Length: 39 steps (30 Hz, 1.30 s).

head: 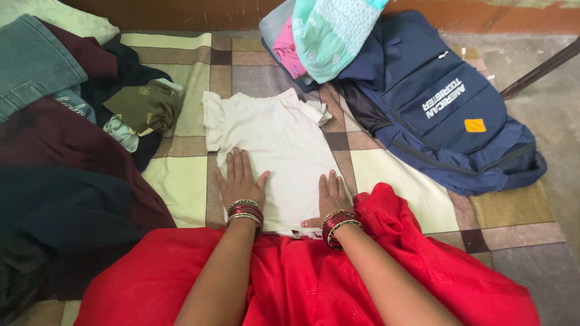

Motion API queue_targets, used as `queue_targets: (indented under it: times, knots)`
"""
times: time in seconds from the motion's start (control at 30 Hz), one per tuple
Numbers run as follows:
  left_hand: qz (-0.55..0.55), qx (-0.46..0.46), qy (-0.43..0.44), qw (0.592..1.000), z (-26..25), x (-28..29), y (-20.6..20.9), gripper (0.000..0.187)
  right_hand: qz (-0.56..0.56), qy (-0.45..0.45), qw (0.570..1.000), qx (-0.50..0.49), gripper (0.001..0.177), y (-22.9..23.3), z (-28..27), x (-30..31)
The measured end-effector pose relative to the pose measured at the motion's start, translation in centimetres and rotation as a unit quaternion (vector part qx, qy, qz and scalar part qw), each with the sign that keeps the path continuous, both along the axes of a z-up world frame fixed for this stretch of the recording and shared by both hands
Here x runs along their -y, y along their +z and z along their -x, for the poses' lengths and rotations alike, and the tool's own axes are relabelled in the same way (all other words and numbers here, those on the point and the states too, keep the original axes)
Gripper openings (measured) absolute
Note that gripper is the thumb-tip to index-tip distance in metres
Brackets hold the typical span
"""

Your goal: The person folds small items of clothing, including a white baby shirt with strawberry prints and green baby shorts, by hand while sitting on a patterned mat on the floor.

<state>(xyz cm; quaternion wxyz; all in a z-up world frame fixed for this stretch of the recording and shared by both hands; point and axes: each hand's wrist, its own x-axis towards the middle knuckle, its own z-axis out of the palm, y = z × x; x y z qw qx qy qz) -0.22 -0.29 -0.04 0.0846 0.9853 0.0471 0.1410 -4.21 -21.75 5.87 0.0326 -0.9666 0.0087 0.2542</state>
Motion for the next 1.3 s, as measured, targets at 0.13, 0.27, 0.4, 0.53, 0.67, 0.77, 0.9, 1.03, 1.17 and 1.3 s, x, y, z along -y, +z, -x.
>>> queue_targets:
  times: [0.13, 0.27, 0.4, 0.53, 0.67, 0.77, 0.9, 1.03, 1.17, 1.3]
  knots:
    - [0.075, -0.058, -0.182, 0.979, 0.6, 3.3, -0.1, 0.067, -0.049, 0.006, 0.997, 0.055, 0.144, -1.8, 0.3, -0.3]
    - [0.137, -0.026, -0.309, 0.941, 1.2, 6.0, -0.6, 0.061, -0.11, 0.077, 0.977, 0.163, 0.139, -3.1, -0.4, 0.6]
    - [0.033, -0.103, -0.205, 0.973, -0.5, 2.6, -0.5, 0.074, -0.134, 0.044, 0.986, 0.094, 0.147, -2.1, -0.2, 1.0]
    - [0.036, -0.034, -0.049, 0.998, -2.3, -1.1, 0.5, 0.078, -0.069, 0.033, 0.996, 0.04, 0.15, 0.0, -0.8, 0.6]
    - [0.04, 0.0, -0.023, 0.999, -2.5, 0.3, 0.1, 0.078, -0.085, 0.018, 0.994, 0.065, 0.138, -2.3, -1.1, 0.3]
    - [0.17, -0.055, -0.234, 0.956, -1.8, 4.5, -0.5, 0.072, -0.082, 0.019, 0.99, 0.109, 0.127, -3.5, -0.6, 0.0]
    - [0.137, -0.045, -0.399, 0.905, -1.0, 7.1, -0.9, 0.067, -0.038, -0.022, 0.999, -0.003, 0.134, -0.8, -1.3, -0.5]
    - [0.052, -0.077, -0.317, 0.944, -5.5, 2.8, -1.0, 0.074, -0.032, -0.022, 0.999, 0.008, 0.133, 1.3, -1.3, -1.6]
    - [0.052, -0.049, -0.184, 0.98, -8.4, -1.6, -0.4, 0.073, -0.026, -0.022, 0.999, -0.003, 0.135, 1.5, -1.6, -1.8]
    - [0.08, -0.051, -0.156, 0.983, -7.7, 1.0, -0.7, 0.076, -0.03, -0.013, 0.999, -0.004, 0.14, 0.9, -2.1, -1.9]
